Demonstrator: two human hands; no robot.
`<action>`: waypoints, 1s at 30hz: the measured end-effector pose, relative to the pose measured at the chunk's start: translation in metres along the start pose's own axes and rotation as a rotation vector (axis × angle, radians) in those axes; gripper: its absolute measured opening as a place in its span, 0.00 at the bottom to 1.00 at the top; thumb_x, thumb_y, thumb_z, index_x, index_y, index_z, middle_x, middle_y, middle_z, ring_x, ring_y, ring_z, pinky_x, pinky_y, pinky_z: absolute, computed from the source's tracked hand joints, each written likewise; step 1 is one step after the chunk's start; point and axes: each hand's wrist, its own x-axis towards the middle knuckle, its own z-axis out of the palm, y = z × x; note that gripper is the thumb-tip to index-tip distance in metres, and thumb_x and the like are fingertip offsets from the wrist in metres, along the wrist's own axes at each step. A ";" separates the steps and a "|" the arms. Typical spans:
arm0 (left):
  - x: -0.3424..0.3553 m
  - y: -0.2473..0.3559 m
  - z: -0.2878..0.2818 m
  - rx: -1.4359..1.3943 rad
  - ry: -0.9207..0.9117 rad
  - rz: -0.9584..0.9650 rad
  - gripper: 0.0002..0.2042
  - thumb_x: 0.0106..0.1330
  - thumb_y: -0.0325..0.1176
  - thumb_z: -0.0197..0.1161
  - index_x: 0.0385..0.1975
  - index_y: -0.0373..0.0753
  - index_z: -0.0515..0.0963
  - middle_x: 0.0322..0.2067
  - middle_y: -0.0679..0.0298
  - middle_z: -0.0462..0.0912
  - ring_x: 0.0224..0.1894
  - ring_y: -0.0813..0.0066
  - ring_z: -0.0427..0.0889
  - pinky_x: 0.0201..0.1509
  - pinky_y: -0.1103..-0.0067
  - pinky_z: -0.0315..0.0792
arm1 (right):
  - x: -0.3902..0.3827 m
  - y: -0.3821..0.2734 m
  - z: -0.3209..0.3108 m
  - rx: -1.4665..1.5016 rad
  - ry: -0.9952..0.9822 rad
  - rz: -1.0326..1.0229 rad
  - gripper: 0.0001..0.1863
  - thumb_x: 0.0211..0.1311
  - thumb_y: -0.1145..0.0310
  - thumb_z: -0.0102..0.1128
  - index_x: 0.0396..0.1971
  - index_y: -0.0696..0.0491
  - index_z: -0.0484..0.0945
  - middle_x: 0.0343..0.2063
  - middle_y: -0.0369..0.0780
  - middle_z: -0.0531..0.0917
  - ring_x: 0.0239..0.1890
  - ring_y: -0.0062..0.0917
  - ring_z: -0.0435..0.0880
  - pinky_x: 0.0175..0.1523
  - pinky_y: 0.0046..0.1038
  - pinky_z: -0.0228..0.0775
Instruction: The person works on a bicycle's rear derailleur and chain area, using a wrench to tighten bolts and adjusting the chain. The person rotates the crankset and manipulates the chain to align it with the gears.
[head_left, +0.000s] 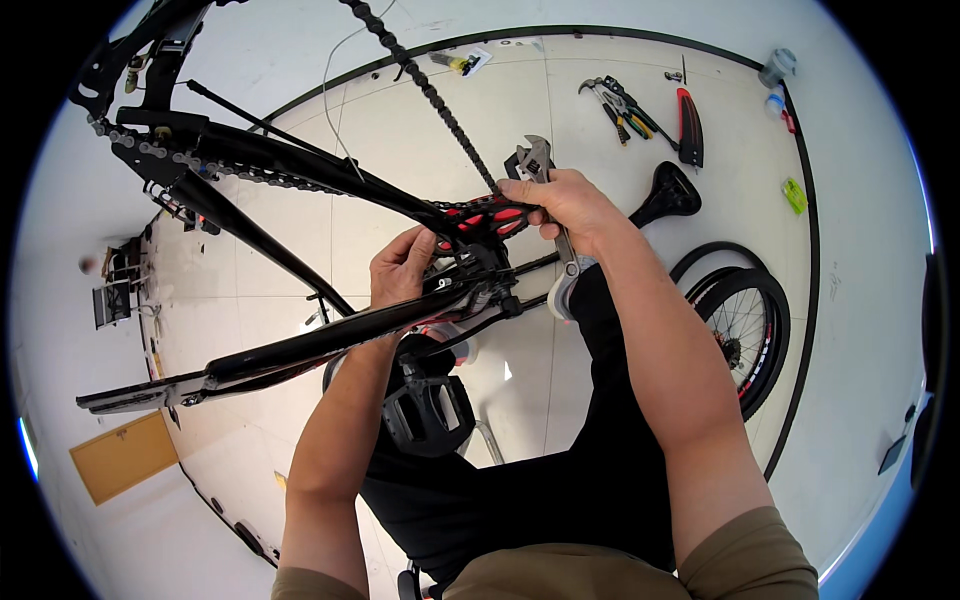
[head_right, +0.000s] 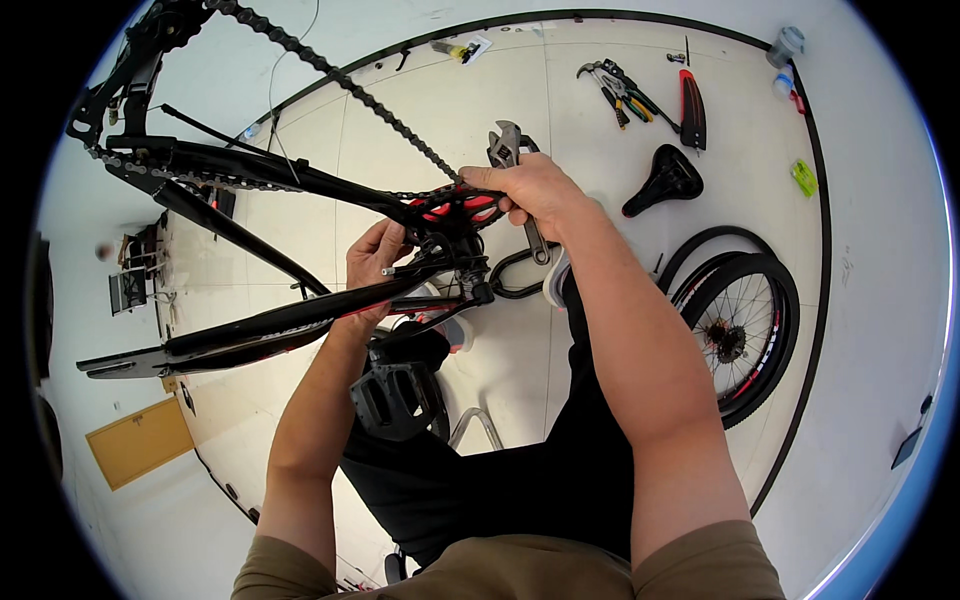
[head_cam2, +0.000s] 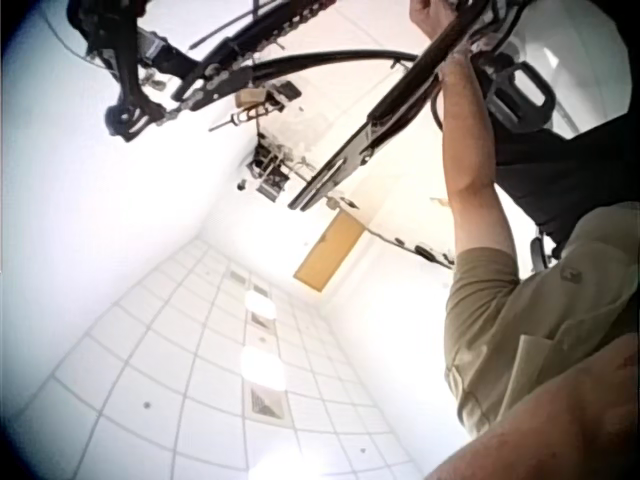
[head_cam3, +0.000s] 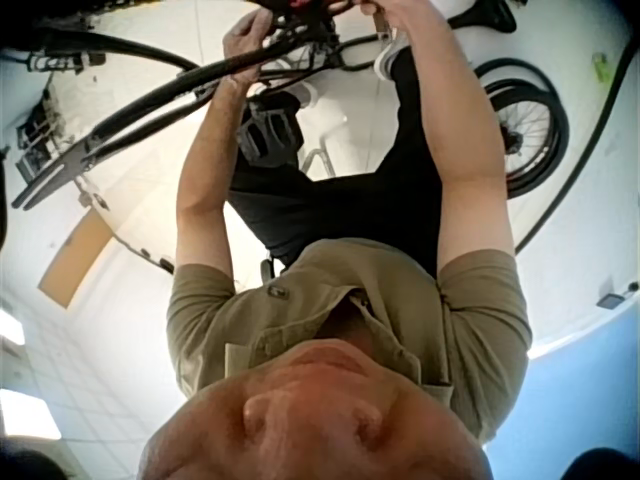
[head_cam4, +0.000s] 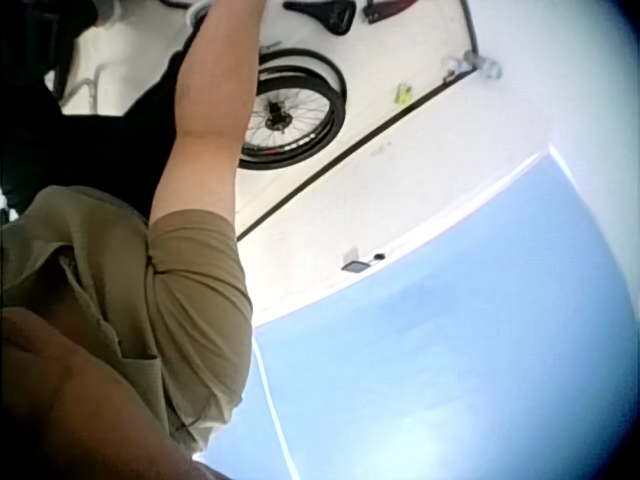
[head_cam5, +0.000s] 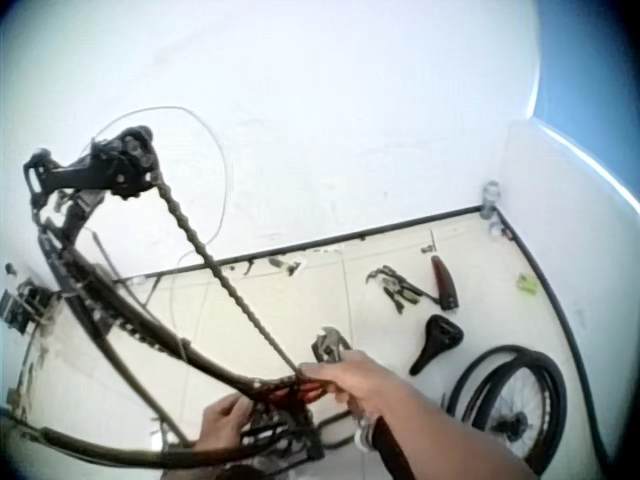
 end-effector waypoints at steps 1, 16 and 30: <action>-0.001 0.000 0.001 0.000 0.002 0.011 0.13 0.72 0.35 0.62 0.47 0.31 0.82 0.36 0.66 0.85 0.38 0.84 0.79 0.45 0.84 0.73 | 0.000 0.001 -0.001 -0.014 0.002 -0.004 0.15 0.57 0.60 0.73 0.30 0.53 0.77 0.24 0.31 0.76 0.21 0.11 0.68 0.19 0.15 0.53; 0.000 -0.004 0.003 0.014 0.035 0.044 0.13 0.72 0.36 0.63 0.47 0.32 0.82 0.35 0.67 0.84 0.36 0.84 0.77 0.42 0.84 0.73 | -0.004 -0.001 0.003 -0.155 0.049 -0.063 0.20 0.54 0.53 0.75 0.28 0.54 0.76 0.21 0.31 0.72 0.22 0.14 0.67 0.22 0.20 0.56; -0.002 0.000 0.007 0.041 0.052 0.051 0.14 0.72 0.36 0.62 0.48 0.32 0.82 0.36 0.65 0.85 0.38 0.82 0.79 0.45 0.83 0.74 | -0.007 -0.005 0.008 -0.220 0.108 -0.110 0.17 0.53 0.59 0.74 0.23 0.54 0.75 0.20 0.32 0.74 0.20 0.15 0.67 0.24 0.22 0.56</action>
